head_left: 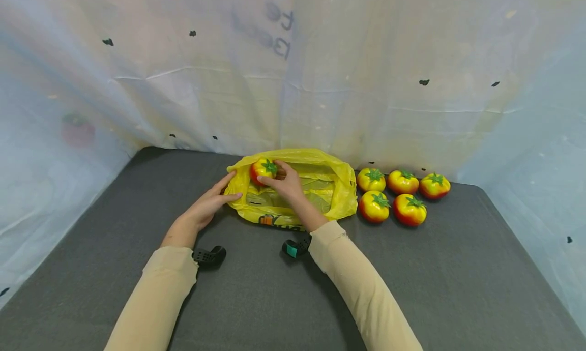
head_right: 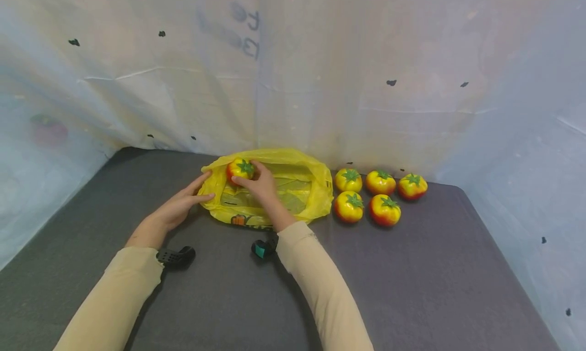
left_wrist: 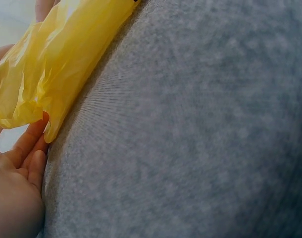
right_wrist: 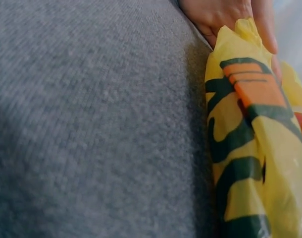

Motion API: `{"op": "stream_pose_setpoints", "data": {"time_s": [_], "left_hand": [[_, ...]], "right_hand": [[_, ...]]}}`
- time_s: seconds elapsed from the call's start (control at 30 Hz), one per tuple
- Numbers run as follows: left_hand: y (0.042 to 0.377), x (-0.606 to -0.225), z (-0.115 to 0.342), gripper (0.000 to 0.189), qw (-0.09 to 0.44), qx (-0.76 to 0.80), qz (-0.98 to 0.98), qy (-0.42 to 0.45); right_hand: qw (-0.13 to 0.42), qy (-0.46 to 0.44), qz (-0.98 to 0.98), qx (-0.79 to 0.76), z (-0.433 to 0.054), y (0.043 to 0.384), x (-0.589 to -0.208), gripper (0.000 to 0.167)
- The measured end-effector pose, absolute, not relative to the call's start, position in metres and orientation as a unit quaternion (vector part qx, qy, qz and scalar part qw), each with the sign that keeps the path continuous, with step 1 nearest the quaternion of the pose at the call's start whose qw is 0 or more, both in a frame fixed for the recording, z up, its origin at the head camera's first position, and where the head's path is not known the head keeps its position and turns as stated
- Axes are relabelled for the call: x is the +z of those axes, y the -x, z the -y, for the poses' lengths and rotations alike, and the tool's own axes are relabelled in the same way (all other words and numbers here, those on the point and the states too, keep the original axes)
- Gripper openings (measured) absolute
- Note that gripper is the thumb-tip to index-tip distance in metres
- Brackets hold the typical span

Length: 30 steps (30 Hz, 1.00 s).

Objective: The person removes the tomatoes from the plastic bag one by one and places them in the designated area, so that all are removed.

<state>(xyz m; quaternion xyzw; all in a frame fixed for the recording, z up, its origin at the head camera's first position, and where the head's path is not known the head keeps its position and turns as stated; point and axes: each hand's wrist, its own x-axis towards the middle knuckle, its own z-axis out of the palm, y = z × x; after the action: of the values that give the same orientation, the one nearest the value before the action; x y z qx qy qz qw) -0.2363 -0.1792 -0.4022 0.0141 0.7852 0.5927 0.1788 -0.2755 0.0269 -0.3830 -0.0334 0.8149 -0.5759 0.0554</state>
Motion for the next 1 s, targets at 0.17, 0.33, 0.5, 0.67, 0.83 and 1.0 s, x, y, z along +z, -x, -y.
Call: {"op": "stream_pose_setpoints", "data": {"time_s": [0.17,0.33,0.5,0.67,0.83,1.0], "left_hand": [[0.235,-0.403,0.178,0.079,0.181,0.591,-0.786,-0.017],[0.235,-0.403,0.178,0.079,0.18,0.592,-0.786,-0.019],[0.235,-0.404,0.178,0.079,0.18,0.592,-0.785,-0.022],[0.236,-0.403,0.178,0.079,0.182,0.593,-0.784,-0.023],[0.236,-0.403,0.178,0.08,0.18,0.592,-0.785,-0.024],[0.236,-0.403,0.18,0.079,0.175,0.592,-0.786,-0.028]], "right_hand": [[0.046,0.037,-0.817,-0.574,-0.026,0.275,-0.385,0.067],[0.043,0.04,-0.824,-0.563,-0.025,0.273,-0.385,0.066],[0.045,0.047,-0.822,-0.566,-0.026,0.271,-0.385,0.065],[0.047,0.063,-0.824,-0.562,-0.029,0.269,-0.385,0.064],[0.047,0.076,-0.828,-0.553,-0.031,0.264,-0.382,0.063],[0.048,0.098,-0.827,-0.552,-0.036,0.258,-0.377,0.062]]}}
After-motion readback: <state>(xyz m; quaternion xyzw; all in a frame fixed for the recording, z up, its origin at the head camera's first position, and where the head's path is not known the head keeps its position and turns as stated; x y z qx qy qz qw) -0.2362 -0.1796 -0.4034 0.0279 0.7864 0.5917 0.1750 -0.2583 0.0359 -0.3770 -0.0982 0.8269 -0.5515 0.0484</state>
